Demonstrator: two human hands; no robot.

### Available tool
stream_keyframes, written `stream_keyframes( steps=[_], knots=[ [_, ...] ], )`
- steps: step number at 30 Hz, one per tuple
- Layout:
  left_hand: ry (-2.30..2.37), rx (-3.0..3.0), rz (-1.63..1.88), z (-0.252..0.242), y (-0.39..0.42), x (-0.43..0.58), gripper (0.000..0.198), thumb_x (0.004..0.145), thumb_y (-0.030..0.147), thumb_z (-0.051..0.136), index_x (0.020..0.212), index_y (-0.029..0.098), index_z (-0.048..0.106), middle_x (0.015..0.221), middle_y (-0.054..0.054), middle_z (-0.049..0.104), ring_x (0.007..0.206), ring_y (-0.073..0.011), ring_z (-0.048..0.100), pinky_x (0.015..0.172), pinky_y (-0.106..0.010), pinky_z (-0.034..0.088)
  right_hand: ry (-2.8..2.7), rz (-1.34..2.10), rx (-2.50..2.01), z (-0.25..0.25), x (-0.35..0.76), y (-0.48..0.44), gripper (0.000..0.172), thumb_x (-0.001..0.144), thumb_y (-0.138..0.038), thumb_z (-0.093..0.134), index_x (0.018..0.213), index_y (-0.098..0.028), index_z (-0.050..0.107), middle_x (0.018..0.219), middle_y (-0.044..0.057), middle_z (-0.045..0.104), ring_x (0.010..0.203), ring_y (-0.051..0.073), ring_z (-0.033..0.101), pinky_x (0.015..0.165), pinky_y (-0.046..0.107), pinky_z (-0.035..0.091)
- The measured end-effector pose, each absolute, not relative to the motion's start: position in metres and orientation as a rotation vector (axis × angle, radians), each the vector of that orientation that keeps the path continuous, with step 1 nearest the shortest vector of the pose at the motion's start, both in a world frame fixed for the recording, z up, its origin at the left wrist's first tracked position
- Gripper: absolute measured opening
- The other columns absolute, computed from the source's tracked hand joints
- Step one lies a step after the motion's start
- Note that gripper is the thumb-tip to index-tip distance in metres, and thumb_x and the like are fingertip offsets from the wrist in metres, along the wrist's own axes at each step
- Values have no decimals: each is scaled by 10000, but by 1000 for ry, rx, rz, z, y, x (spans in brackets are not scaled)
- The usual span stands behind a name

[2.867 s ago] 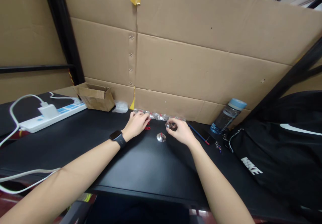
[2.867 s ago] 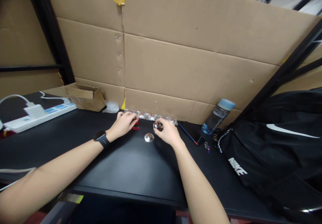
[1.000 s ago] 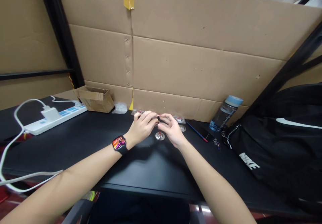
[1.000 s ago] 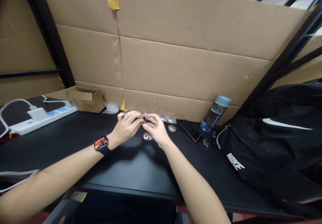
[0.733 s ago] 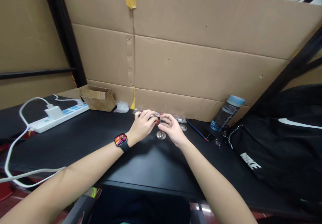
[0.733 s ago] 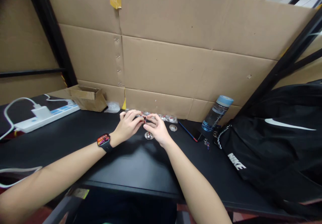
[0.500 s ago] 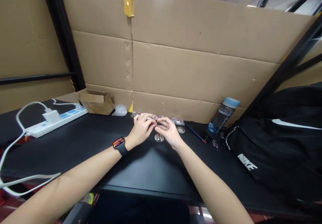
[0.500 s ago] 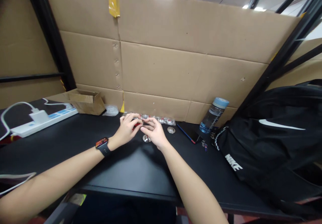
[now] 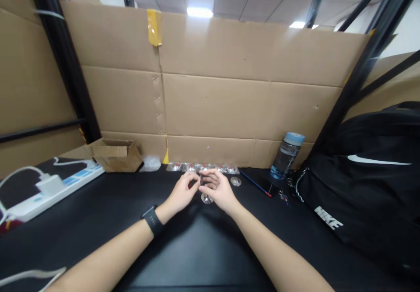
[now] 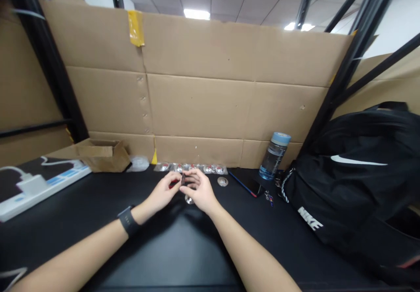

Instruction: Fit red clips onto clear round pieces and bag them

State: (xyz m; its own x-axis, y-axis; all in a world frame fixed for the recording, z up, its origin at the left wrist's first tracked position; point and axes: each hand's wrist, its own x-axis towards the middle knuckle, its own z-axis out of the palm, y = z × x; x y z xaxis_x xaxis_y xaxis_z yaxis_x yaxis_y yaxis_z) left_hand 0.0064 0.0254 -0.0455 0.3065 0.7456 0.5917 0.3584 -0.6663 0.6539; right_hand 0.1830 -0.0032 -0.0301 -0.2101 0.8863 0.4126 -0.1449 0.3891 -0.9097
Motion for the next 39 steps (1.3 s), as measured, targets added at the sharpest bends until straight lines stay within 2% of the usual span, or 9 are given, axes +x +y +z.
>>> stream_keyframes(
  steps=[6, 10, 15, 20, 27, 29, 32, 34, 39],
  knots=[
    [1173, 2496, 1312, -36, 10, 0, 87, 926, 270, 554, 915, 247, 637, 1080, -80, 635, 1061, -270, 575, 891, -433, 451, -1370, 1250, -708, -34, 180, -3, 467, 605, -304, 913, 978, -220, 644, 1110, 80, 722, 899, 218, 719, 826, 377, 585],
    [1236, 2685, 1399, -37, 7, -5, 143, 904, 182, 558, 1002, 248, 638, 1118, -76, 620, 1104, -274, 552, 882, -421, 405, -1286, 1293, -720, -34, 176, -5, 422, 618, -334, 914, 896, -183, 636, 1008, 75, 744, 822, 195, 716, 773, 332, 567],
    [1181, 2761, 1460, -37, 7, -9, 139, 884, 169, 601, 1000, 238, 638, 1091, -66, 618, 1067, -252, 558, 870, -379, 385, -1350, 1248, -764, -32, 178, -13, 333, 701, -357, 868, 891, -180, 659, 1048, 81, 739, 878, 204, 710, 786, 306, 538],
    [1169, 2729, 1413, -29, 6, -12, 143, 885, 148, 594, 984, 235, 650, 1064, -63, 618, 1060, -245, 554, 873, -365, 380, -1423, 1219, -831, -28, 182, -16, 208, 898, -394, 676, 965, -198, 684, 1128, 87, 703, 911, 200, 692, 773, 300, 533],
    [1197, 2493, 1249, -23, 1, -7, 91, 941, 204, 563, 958, 222, 650, 1084, -63, 617, 1103, -234, 536, 934, -376, 384, -1605, 1104, -977, -25, 187, -14, 88, 926, -294, 615, 932, -208, 633, 1181, 81, 652, 941, 189, 666, 799, 294, 530],
    [1181, 2463, 1143, -21, 0, -9, 114, 966, 246, 541, 1003, 236, 649, 1153, -64, 601, 1156, -236, 514, 969, -384, 374, -1628, 1069, -1013, -25, 185, -13, 75, 936, -278, 589, 926, -208, 613, 1163, 78, 647, 910, 177, 661, 791, 288, 530],
    [1184, 2384, 1112, -16, -2, -11, 231, 1016, 276, 445, 1196, 241, 585, 1294, -83, 549, 1231, -230, 476, 1021, -397, 356, -1661, 976, -1057, -26, 181, -13, 49, 939, -249, 563, 913, -211, 582, 1093, 65, 655, 844, 159, 650, 765, 281, 532],
    [1220, 2375, 1088, -14, -4, -10, 274, 1014, 306, 454, 1263, 252, 555, 1353, -83, 524, 1265, -240, 449, 1035, -416, 339, -1772, 894, -1028, -24, 182, -15, 26, 924, -217, 562, 913, -211, 585, 1093, 68, 654, 874, 170, 650, 785, 289, 537],
    [1164, 2469, 965, -10, -6, 5, 154, 908, 331, 622, 1042, 269, 665, 1257, -43, 602, 1200, -255, 475, 965, -418, 355, -1868, 628, -1062, -14, 200, -20, 70, 911, -184, 565, 949, -221, 611, 1130, 81, 632, 1002, 200, 635, 862, 317, 538]
  ],
)
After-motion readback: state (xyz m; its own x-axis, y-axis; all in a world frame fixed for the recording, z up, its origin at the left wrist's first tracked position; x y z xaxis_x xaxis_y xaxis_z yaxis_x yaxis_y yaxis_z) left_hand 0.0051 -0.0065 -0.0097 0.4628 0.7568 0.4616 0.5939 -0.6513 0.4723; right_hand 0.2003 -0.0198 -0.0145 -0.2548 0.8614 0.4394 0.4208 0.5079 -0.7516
